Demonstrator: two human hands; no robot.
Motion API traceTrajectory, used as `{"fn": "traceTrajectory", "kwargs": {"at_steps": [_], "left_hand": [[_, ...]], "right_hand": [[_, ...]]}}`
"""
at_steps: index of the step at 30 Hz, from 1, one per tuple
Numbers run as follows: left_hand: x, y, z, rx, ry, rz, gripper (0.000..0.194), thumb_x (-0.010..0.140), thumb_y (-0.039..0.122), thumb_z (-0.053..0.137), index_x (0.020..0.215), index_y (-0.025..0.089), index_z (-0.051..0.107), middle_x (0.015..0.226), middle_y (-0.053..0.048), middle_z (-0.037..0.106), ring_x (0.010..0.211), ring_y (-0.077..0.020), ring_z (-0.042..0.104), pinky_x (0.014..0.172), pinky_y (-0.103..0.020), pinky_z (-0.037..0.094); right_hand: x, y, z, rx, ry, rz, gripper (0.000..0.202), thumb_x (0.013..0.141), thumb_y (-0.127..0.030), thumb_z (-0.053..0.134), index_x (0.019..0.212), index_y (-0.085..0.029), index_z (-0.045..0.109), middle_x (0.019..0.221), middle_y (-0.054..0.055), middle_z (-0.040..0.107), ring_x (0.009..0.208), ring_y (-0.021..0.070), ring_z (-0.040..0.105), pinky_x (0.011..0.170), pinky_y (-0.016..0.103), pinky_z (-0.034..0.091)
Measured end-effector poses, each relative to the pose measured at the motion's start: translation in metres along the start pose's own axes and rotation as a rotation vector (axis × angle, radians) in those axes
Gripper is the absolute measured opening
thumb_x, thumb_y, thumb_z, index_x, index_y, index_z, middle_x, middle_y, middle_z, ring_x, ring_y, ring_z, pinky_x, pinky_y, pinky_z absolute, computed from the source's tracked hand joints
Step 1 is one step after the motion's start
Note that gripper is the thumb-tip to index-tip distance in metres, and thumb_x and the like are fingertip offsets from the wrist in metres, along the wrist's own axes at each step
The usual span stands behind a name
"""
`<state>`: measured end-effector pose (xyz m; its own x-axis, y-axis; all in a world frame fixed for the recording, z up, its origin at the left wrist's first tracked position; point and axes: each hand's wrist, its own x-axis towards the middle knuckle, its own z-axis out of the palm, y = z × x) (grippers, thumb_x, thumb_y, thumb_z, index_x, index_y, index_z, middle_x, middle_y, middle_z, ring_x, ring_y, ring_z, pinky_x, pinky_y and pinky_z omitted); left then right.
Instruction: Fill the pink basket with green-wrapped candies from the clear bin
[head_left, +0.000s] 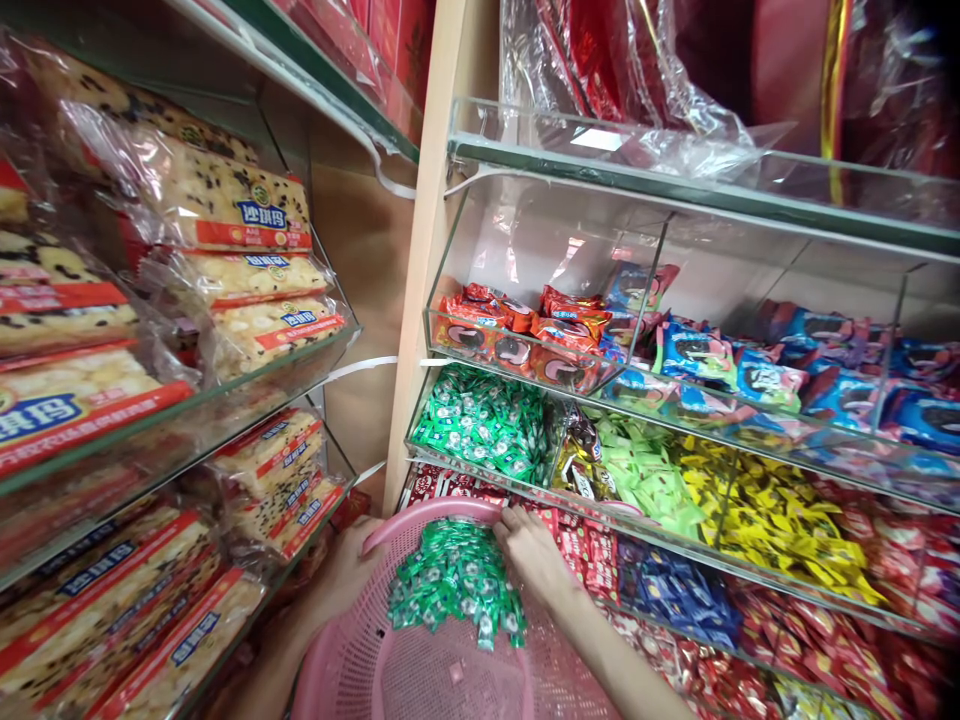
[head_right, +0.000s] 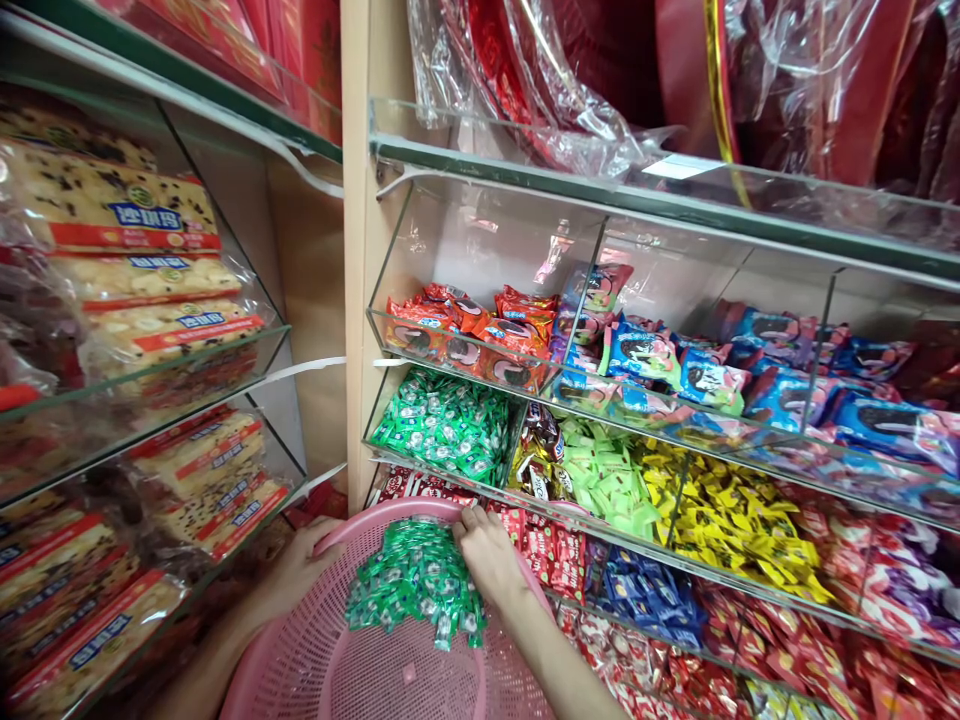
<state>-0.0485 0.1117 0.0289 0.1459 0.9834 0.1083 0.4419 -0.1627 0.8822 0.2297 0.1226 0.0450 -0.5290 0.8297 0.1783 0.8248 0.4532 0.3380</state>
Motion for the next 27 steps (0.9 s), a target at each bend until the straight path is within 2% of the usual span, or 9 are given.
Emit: {"fn": "traceTrajectory", "kwargs": {"at_steps": [13,20,23,27], "left_hand": [[0.000,0.004,0.000,-0.036,0.033,-0.006,0.026,0.070,0.023,0.053,0.087,0.015,0.070,0.081,-0.004,0.068,0.083,-0.0235,0.062,0.078,-0.033,0.047],[0.000,-0.003,0.001,-0.022,0.008,0.024,0.025,0.073,0.022,0.050,0.088,0.014,0.069,0.081,-0.003,0.066,0.082,-0.0220,0.061,0.077,-0.032,0.046],[0.000,-0.003,0.001,-0.020,0.013,0.041,0.022,0.074,0.021,0.049,0.083,0.014,0.068,0.079,-0.003,0.065,0.079,-0.0209,0.060,0.074,-0.031,0.046],[0.001,-0.002,0.001,-0.026,0.011,0.037,0.022,0.074,0.021,0.050,0.084,0.014,0.069,0.080,-0.003,0.065,0.080,-0.0218,0.060,0.076,-0.032,0.046]], "right_hand": [[0.001,0.000,-0.001,-0.015,0.006,-0.038,0.010,0.084,-0.010,0.053,0.084,-0.017,0.061,0.091,0.005,0.061,0.084,0.0199,0.054,0.073,0.033,0.037],[0.005,-0.004,-0.005,-0.023,-0.021,-0.043,0.013,0.082,-0.009,0.054,0.091,-0.015,0.061,0.094,0.007,0.061,0.088,0.0220,0.055,0.074,0.034,0.038],[0.004,-0.011,-0.021,0.036,0.051,-0.025,0.014,0.084,-0.012,0.051,0.094,-0.015,0.060,0.089,0.006,0.061,0.083,0.0203,0.055,0.071,0.032,0.037],[0.013,-0.011,-0.064,0.191,0.208,-0.063,0.019,0.092,-0.020,0.041,0.099,-0.016,0.058,0.082,0.004,0.058,0.076,0.0164,0.053,0.068,0.028,0.037]]}}
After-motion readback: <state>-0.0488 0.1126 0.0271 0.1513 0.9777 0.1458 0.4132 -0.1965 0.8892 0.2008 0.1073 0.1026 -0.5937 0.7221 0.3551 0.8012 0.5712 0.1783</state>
